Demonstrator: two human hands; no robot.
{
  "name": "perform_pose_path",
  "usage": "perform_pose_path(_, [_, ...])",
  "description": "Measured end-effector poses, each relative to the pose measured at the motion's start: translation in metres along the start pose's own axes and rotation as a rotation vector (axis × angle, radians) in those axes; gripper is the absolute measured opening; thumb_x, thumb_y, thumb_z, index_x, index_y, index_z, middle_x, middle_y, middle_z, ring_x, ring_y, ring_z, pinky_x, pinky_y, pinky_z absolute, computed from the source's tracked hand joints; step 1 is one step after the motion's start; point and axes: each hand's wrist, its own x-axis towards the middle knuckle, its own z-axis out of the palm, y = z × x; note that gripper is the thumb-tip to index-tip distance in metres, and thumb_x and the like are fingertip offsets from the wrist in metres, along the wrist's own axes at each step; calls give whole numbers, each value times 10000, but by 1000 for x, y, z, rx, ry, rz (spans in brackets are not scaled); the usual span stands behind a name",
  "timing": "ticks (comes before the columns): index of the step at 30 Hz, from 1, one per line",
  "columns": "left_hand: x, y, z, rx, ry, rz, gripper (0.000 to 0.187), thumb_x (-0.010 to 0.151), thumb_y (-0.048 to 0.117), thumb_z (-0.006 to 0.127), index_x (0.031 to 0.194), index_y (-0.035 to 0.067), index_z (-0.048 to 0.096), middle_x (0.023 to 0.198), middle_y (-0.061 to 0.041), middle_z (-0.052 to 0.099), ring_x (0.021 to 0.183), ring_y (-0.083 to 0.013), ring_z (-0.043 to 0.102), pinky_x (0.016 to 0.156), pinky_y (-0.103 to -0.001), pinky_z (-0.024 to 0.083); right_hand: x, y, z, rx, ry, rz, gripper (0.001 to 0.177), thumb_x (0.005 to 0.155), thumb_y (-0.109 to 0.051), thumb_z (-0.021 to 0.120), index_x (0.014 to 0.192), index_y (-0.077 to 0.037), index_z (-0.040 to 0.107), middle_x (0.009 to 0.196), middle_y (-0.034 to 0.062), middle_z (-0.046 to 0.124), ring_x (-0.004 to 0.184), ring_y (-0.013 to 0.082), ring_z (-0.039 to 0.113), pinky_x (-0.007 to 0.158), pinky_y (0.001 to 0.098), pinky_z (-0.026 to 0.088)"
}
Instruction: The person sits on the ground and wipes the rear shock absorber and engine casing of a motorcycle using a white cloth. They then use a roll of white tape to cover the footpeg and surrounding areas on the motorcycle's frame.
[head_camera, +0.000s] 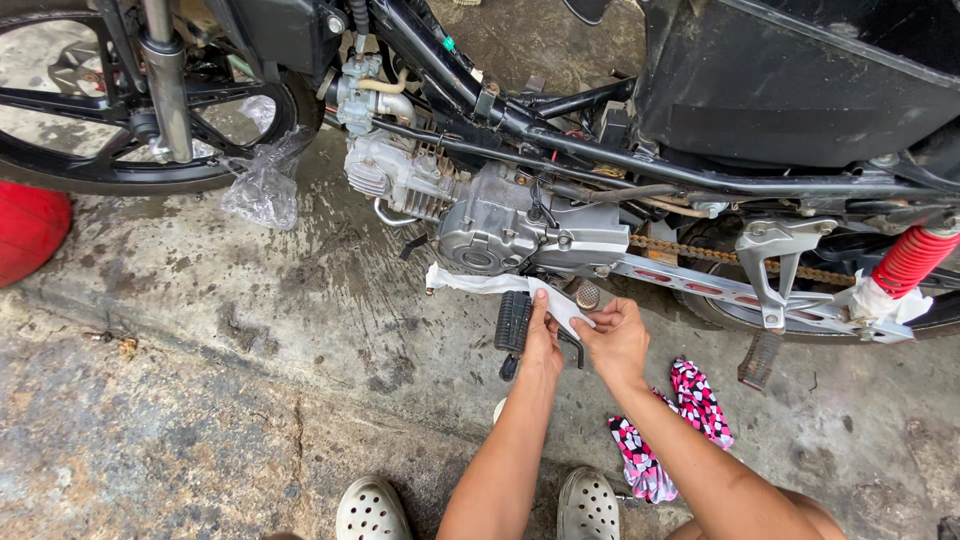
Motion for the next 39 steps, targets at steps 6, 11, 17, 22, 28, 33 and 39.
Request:
perform_pose_path(6, [10, -7, -4, 60, 6, -25, 371, 868, 388, 875, 950, 165, 589, 794, 87, 465, 730, -14, 511, 590, -52, 414, 12, 2, -3, -24, 39, -27, 520, 723, -68, 922, 1082, -29, 548, 895, 153, 738, 754, 128, 677, 711, 243, 581])
perform_pose_path(11, [17, -16, -10, 69, 19, -60, 380, 880, 432, 861, 948, 178, 587, 765, 64, 474, 685, -18, 488, 563, -55, 394, 20, 14, -4, -41, 54, -63, 471, 731, -30, 906, 1055, -43, 564, 847, 123, 734, 715, 115, 683, 648, 203, 565])
perform_pose_path(17, [16, -12, -2, 92, 5, -50, 397, 870, 450, 862, 979, 186, 586, 803, 77, 481, 741, -14, 502, 600, -60, 399, 23, 7, -8, -62, 67, -117, 459, 715, 9, 891, 1061, -39, 594, 809, 104, 697, 690, 115, 664, 615, 212, 554])
perform_pose_path(22, [23, -17, -9, 47, -35, -9, 367, 889, 419, 853, 1052, 184, 623, 836, 82, 489, 756, -21, 494, 631, -82, 401, 19, 15, -6, 9, 28, -158, 434, 726, 24, 905, 1031, -21, 599, 755, 108, 682, 664, 116, 654, 603, 219, 552])
perform_pose_path(28, [18, -8, -3, 123, -59, 31, 407, 904, 423, 829, 1135, 175, 604, 820, 83, 471, 720, -22, 451, 615, -111, 385, 24, 19, -6, 0, 28, -178, 417, 751, 9, 908, 1030, -31, 602, 741, 90, 675, 632, 101, 645, 589, 218, 550])
perform_pose_path(33, [19, -8, 7, 196, -6, 68, 463, 896, 449, 827, 1160, 161, 579, 809, 80, 456, 696, -28, 434, 616, -142, 356, 28, 20, -7, 15, 30, -180, 406, 769, 8, 897, 1045, -49, 604, 755, 96, 681, 636, 107, 652, 593, 221, 552])
perform_pose_path(39, [12, -16, 9, 244, 125, -40, 559, 829, 609, 833, 1203, 225, 673, 1021, -27, 600, 964, -150, 543, 890, -299, 373, 29, 13, -13, -1, 24, -184, 376, 780, -6, 892, 1055, -52, 640, 814, 96, 710, 699, 122, 694, 620, 229, 566])
